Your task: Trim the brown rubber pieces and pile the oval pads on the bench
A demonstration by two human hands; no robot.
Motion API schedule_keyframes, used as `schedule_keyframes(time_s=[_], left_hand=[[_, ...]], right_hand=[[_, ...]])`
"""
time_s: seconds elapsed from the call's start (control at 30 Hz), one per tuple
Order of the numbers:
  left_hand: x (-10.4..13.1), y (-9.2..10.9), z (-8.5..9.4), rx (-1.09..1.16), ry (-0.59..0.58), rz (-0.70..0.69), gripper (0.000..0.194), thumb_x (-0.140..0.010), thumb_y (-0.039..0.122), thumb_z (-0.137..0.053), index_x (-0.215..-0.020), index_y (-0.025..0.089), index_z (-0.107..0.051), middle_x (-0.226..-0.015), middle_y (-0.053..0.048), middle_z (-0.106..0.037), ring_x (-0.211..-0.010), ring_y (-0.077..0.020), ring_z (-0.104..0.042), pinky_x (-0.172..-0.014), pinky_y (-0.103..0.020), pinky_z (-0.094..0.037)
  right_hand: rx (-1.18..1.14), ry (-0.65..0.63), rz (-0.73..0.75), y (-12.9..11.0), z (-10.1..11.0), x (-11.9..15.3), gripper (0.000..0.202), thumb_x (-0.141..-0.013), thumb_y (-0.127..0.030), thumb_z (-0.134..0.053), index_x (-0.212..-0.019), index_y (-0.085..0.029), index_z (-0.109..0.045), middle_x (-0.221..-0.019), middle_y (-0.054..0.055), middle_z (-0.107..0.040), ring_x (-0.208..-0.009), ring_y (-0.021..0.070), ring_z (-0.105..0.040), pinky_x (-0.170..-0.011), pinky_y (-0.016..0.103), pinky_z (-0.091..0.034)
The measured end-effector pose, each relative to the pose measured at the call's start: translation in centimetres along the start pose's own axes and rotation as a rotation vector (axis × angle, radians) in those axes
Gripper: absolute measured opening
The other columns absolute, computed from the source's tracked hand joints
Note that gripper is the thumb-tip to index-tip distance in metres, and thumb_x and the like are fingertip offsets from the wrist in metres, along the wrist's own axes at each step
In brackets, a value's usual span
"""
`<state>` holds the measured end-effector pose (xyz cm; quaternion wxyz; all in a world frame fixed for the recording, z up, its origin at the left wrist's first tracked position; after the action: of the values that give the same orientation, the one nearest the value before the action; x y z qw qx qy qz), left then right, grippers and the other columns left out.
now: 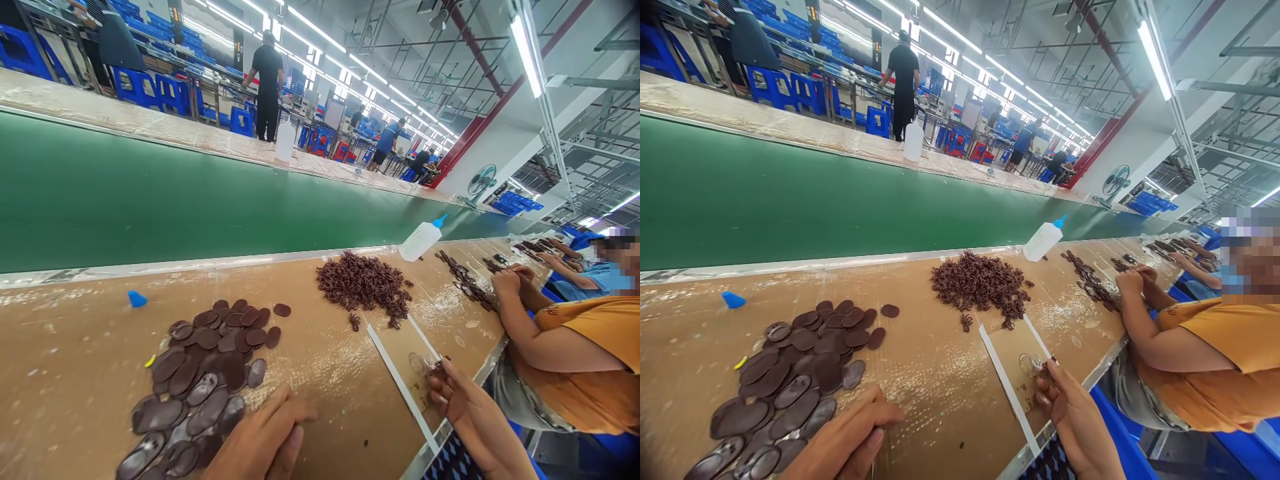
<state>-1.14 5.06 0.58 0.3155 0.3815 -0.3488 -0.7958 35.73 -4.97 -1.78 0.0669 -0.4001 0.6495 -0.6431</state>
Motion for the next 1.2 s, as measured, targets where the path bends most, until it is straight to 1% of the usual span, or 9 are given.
schedule_keyframes(time_s=[0.17,0.33,0.4,0.5,0.67,0.83,0.97,1.03,1.2], left_hand=[[0.0,0.2,0.1,-0.012,0.020,-0.007,0.027,-0.103,0.039,-0.044,-0.102,0.029,-0.068,-0.080,-0.001,-0.059,-0.072,-0.0152,-0.066,-0.064,-0.017,-0.056],[0.4,0.0,-0.7,0.011,-0.014,0.013,0.030,-0.105,0.036,-0.036,-0.104,0.025,-0.064,-0.087,-0.004,-0.061,-0.069,-0.0144,-0.063,-0.058,-0.017,-0.053],[0.5,0.1,-0.8,0.008,-0.024,-0.005,0.032,-0.106,0.035,-0.031,-0.107,0.024,-0.061,-0.089,-0.005,-0.061,-0.073,-0.0156,-0.063,-0.063,-0.020,-0.054],[0.4,0.5,-0.2,0.012,-0.027,-0.052,0.030,-0.106,0.033,-0.030,-0.112,0.025,-0.059,-0.091,-0.005,-0.063,-0.081,-0.0172,-0.063,-0.075,-0.024,-0.056],[-0.1,1.4,1.0,0.001,-0.083,-0.052,0.027,-0.106,0.032,-0.036,-0.115,0.028,-0.061,-0.093,-0.003,-0.067,-0.085,-0.0177,-0.067,-0.079,-0.022,-0.058],[0.5,0.9,0.3,0.008,-0.097,-0.018,0.026,-0.107,0.030,-0.034,-0.115,0.027,-0.059,-0.101,-0.004,-0.068,-0.097,-0.0180,-0.066,-0.084,-0.024,-0.056],[0.8,0.3,-0.5,0.034,-0.103,-0.003,0.029,-0.107,0.028,-0.030,-0.114,0.026,-0.058,-0.096,-0.004,-0.065,-0.092,-0.0177,-0.064,-0.080,-0.026,-0.054],[0.6,0.4,-0.3,0.035,-0.099,-0.004,0.029,-0.107,0.028,-0.031,-0.114,0.026,-0.058,-0.095,-0.003,-0.065,-0.089,-0.0174,-0.064,-0.079,-0.026,-0.054],[-0.3,1.6,0.9,0.012,-0.102,-0.056,0.025,-0.105,0.026,-0.037,-0.113,0.027,-0.061,-0.092,-0.003,-0.067,-0.083,-0.0169,-0.066,-0.076,-0.023,-0.058]], right_hand=[[0.011,-0.001,0.008,0.0,-0.4,0.2,0.031,-0.066,-0.033,-0.094,-0.087,-0.022,-0.074,-0.083,-0.003,-0.070,-0.071,0.0137,-0.067,-0.055,0.021,-0.058],[0.022,0.005,0.011,-0.3,-0.8,0.5,0.036,-0.060,-0.033,-0.097,-0.084,-0.019,-0.075,-0.083,-0.001,-0.072,-0.069,0.0143,-0.067,-0.055,0.020,-0.058],[0.026,0.012,0.009,-0.4,-0.8,0.6,0.039,-0.056,-0.034,-0.099,-0.083,-0.018,-0.076,-0.083,-0.001,-0.072,-0.069,0.0148,-0.066,-0.054,0.021,-0.058],[0.033,0.024,0.002,-0.5,-0.9,0.5,0.042,-0.052,-0.035,-0.100,-0.082,-0.018,-0.076,-0.082,-0.001,-0.072,-0.069,0.0155,-0.066,-0.054,0.021,-0.059],[0.044,0.024,0.007,-0.5,-1.1,0.5,0.046,-0.050,-0.033,-0.101,-0.085,-0.017,-0.076,-0.082,-0.001,-0.071,-0.069,0.0156,-0.066,-0.054,0.021,-0.059],[0.041,0.018,-0.010,-0.5,-0.7,0.2,0.044,-0.053,-0.033,-0.100,-0.087,-0.018,-0.075,-0.083,0.000,-0.072,-0.069,0.0157,-0.067,-0.054,0.021,-0.059],[0.036,0.015,-0.043,-0.6,-0.4,-0.2,0.045,-0.052,-0.031,-0.100,-0.086,-0.016,-0.075,-0.082,0.002,-0.072,-0.070,0.0180,-0.068,-0.053,0.024,-0.059],[0.034,0.020,-0.042,-0.6,-0.4,-0.3,0.044,-0.052,-0.030,-0.100,-0.085,-0.017,-0.075,-0.081,0.001,-0.072,-0.070,0.0175,-0.068,-0.053,0.023,-0.059],[0.032,0.037,-0.020,-0.6,-0.7,0.1,0.043,-0.052,-0.030,-0.100,-0.085,-0.020,-0.074,-0.079,-0.001,-0.072,-0.068,0.0157,-0.068,-0.054,0.020,-0.059]])
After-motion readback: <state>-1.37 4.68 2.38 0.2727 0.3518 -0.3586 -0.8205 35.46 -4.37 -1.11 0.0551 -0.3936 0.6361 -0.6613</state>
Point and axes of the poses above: each hand's wrist, its own x-axis away from the middle knuckle, its own z-axis out of the back of the hand, y = z × x, the point moved 6 cm from there along -x, towards the middle knuckle
